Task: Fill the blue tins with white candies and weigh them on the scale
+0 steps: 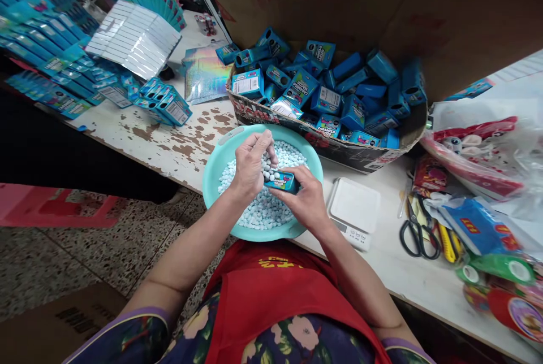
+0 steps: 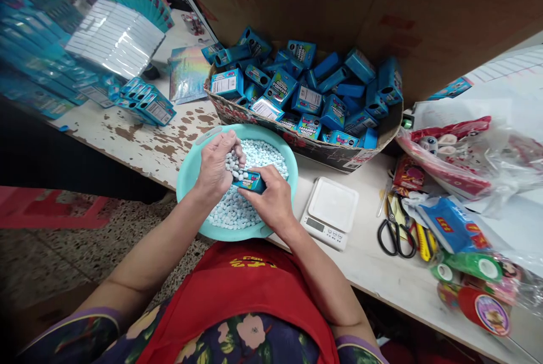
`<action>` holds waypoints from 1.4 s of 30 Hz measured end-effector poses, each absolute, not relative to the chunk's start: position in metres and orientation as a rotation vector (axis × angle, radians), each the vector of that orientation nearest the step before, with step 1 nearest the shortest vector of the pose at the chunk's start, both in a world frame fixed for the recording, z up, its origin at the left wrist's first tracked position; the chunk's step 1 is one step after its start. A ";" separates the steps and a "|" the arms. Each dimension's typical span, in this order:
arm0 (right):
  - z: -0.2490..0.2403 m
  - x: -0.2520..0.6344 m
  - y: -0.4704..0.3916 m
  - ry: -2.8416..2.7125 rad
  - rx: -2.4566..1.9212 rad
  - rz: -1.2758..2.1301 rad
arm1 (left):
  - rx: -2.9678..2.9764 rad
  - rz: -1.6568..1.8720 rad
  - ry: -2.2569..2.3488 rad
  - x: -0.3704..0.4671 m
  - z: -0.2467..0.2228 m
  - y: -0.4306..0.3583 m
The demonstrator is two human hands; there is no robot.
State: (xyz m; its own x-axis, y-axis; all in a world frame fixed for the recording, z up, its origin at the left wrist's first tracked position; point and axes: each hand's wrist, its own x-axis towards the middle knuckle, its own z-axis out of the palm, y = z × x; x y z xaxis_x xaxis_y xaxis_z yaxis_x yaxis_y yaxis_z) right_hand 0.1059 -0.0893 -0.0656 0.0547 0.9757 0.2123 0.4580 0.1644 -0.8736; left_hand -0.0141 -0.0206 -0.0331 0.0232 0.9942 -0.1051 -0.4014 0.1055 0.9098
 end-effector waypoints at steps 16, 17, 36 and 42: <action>-0.068 0.105 -0.087 -1.456 -1.352 0.750 | 0.821 1.308 0.948 -0.012 -0.034 -0.022; -0.068 0.105 -0.086 -1.445 -1.352 0.750 | 0.832 1.310 0.947 -0.012 -0.034 -0.022; -0.074 0.121 -0.095 -1.255 -1.322 0.790 | 0.825 1.346 0.886 -0.009 -0.013 -0.025; -0.076 0.110 -0.094 -1.333 -1.308 0.827 | 0.969 1.420 0.983 -0.007 -0.032 -0.031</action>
State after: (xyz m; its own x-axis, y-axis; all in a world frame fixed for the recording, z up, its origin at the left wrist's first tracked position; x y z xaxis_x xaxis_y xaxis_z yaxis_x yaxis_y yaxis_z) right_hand 0.1099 -0.0940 -0.0756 0.1421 0.9685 0.2046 0.2472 0.1654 -0.9547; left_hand -0.0074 -0.0311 -0.0324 -0.0629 0.9974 0.0353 -0.3181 -0.0536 0.9465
